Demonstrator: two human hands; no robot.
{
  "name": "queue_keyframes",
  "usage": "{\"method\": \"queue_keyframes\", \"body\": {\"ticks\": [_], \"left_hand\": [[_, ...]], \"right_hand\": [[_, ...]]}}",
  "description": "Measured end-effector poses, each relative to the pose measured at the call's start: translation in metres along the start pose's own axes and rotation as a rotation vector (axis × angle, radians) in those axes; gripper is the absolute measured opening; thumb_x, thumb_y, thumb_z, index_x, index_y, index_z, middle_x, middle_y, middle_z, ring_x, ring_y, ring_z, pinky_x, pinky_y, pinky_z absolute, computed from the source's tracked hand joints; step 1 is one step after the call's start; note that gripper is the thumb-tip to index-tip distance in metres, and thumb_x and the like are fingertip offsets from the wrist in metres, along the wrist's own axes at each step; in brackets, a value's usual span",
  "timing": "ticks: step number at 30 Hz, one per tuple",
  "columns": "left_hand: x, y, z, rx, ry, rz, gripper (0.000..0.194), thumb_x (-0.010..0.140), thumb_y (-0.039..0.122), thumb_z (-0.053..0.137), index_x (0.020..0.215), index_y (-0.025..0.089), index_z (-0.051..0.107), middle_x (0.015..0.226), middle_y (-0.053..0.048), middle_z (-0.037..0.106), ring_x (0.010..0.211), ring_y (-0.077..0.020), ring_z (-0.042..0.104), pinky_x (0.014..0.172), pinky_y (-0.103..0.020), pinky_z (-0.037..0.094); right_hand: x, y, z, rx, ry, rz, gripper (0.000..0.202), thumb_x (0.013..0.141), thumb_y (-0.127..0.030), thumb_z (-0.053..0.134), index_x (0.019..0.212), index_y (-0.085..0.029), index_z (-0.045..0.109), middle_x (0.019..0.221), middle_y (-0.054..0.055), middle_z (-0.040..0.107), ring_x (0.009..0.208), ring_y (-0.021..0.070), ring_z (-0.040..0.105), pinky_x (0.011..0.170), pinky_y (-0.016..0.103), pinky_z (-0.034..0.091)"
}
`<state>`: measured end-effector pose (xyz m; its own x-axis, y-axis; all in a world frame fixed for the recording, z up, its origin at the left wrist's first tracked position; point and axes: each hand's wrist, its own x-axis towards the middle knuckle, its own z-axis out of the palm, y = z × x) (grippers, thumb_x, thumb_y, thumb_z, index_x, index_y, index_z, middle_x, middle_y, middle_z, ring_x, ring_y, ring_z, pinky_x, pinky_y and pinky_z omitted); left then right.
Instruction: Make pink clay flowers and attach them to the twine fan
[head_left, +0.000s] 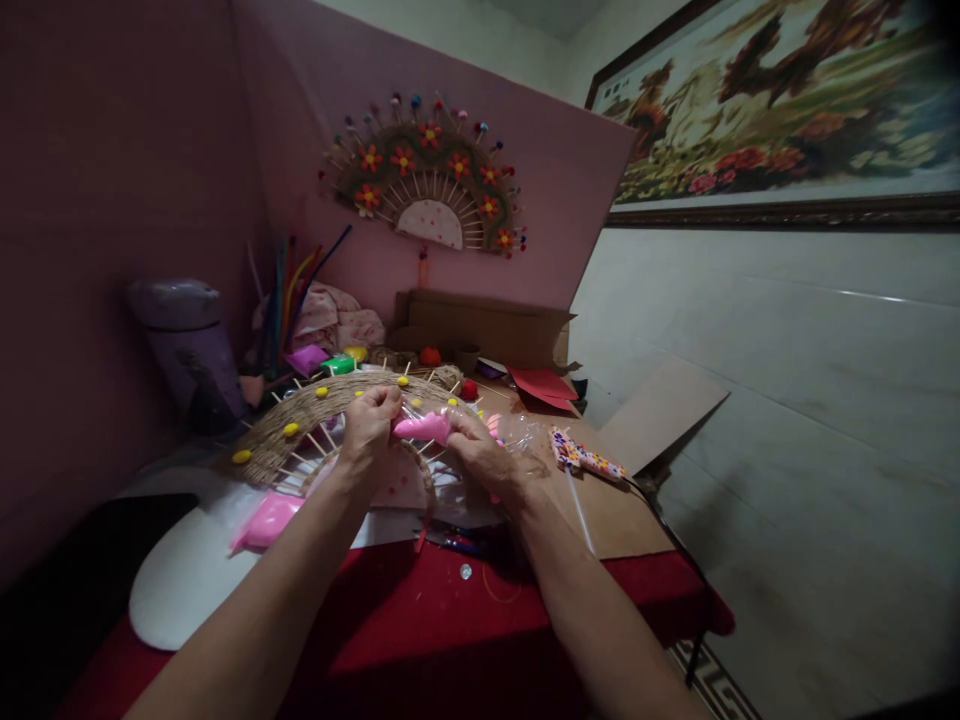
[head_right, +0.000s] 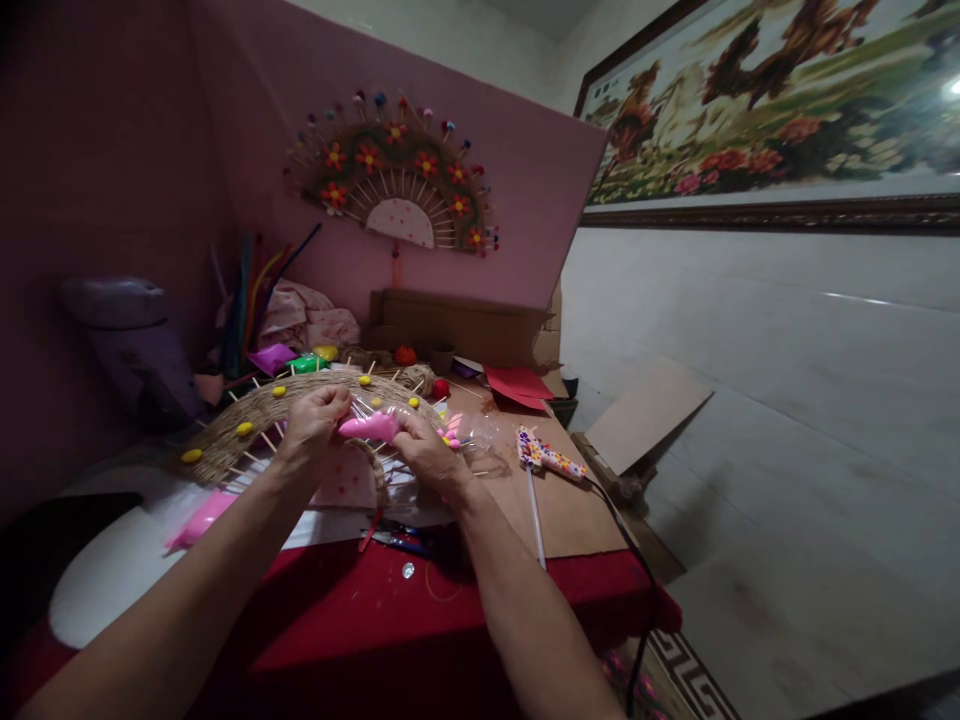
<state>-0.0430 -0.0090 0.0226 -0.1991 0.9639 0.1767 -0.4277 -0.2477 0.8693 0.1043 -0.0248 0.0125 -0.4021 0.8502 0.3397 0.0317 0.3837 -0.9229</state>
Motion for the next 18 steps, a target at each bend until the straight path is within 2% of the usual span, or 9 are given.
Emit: {"method": "queue_keyframes", "body": {"ticks": [2, 7, 9, 11, 14, 18], "left_hand": [[0.0023, -0.0009, -0.0023, 0.02, 0.017, 0.024, 0.027, 0.06, 0.022, 0.07, 0.047, 0.017, 0.046, 0.043, 0.007, 0.038, 0.037, -0.004, 0.03, 0.036, -0.019, 0.02], [0.0072, 0.0007, -0.005, 0.022, 0.019, 0.105, 0.026, 0.061, 0.028, 0.074, 0.054, 0.015, 0.052, 0.046, 0.006, 0.043, 0.039, -0.0041, 0.035, 0.038, -0.018, 0.024], [0.0061, 0.0034, -0.0033, -0.011, -0.012, 0.08, 0.028, 0.059, 0.033, 0.077, 0.059, 0.015, 0.055, 0.048, 0.006, 0.047, 0.041, -0.0046, 0.039, 0.04, -0.018, 0.028], [0.0035, 0.0057, -0.0007, -0.031, -0.08, -0.001, 0.034, 0.055, 0.038, 0.08, 0.063, 0.013, 0.058, 0.052, 0.003, 0.053, 0.043, -0.006, 0.044, 0.042, -0.018, 0.033], [0.0002, 0.006, 0.002, 0.006, -0.164, -0.087, 0.038, 0.048, 0.038, 0.084, 0.06, 0.011, 0.059, 0.054, 0.0, 0.058, 0.044, -0.007, 0.048, 0.043, -0.019, 0.035], [-0.0016, 0.0026, 0.0035, -0.019, -0.117, -0.077, 0.038, 0.045, 0.037, 0.085, 0.054, 0.012, 0.057, 0.05, 0.002, 0.056, 0.044, -0.006, 0.047, 0.043, -0.018, 0.034]], "right_hand": [[0.0002, 0.0011, -0.0001, 0.063, -0.012, 0.011, 0.024, 0.075, -0.022, 0.052, 0.094, -0.019, 0.067, 0.091, 0.003, 0.061, 0.086, 0.0159, 0.055, 0.077, 0.029, 0.047], [-0.0019, 0.0009, -0.0016, 0.221, -0.067, 0.042, 0.033, 0.074, -0.032, 0.063, 0.105, -0.02, 0.065, 0.097, 0.003, 0.063, 0.089, 0.0165, 0.058, 0.078, 0.029, 0.048], [-0.002, 0.0, -0.0023, 0.216, -0.051, 0.041, 0.03, 0.074, -0.033, 0.064, 0.101, -0.02, 0.066, 0.094, 0.003, 0.063, 0.088, 0.0161, 0.058, 0.078, 0.029, 0.048], [-0.001, -0.0006, -0.0025, 0.197, -0.044, 0.039, 0.026, 0.073, -0.032, 0.064, 0.095, -0.019, 0.067, 0.091, 0.002, 0.064, 0.086, 0.0158, 0.058, 0.077, 0.029, 0.048], [0.0013, 0.0002, -0.0011, 0.194, -0.031, 0.04, 0.023, 0.069, -0.028, 0.066, 0.091, -0.02, 0.068, 0.091, 0.002, 0.065, 0.086, 0.0161, 0.058, 0.076, 0.029, 0.048], [0.0023, 0.0038, 0.003, 0.278, 0.045, 0.043, 0.031, 0.064, -0.02, 0.065, 0.095, -0.021, 0.069, 0.092, 0.001, 0.066, 0.089, 0.0165, 0.058, 0.077, 0.028, 0.048]]}}
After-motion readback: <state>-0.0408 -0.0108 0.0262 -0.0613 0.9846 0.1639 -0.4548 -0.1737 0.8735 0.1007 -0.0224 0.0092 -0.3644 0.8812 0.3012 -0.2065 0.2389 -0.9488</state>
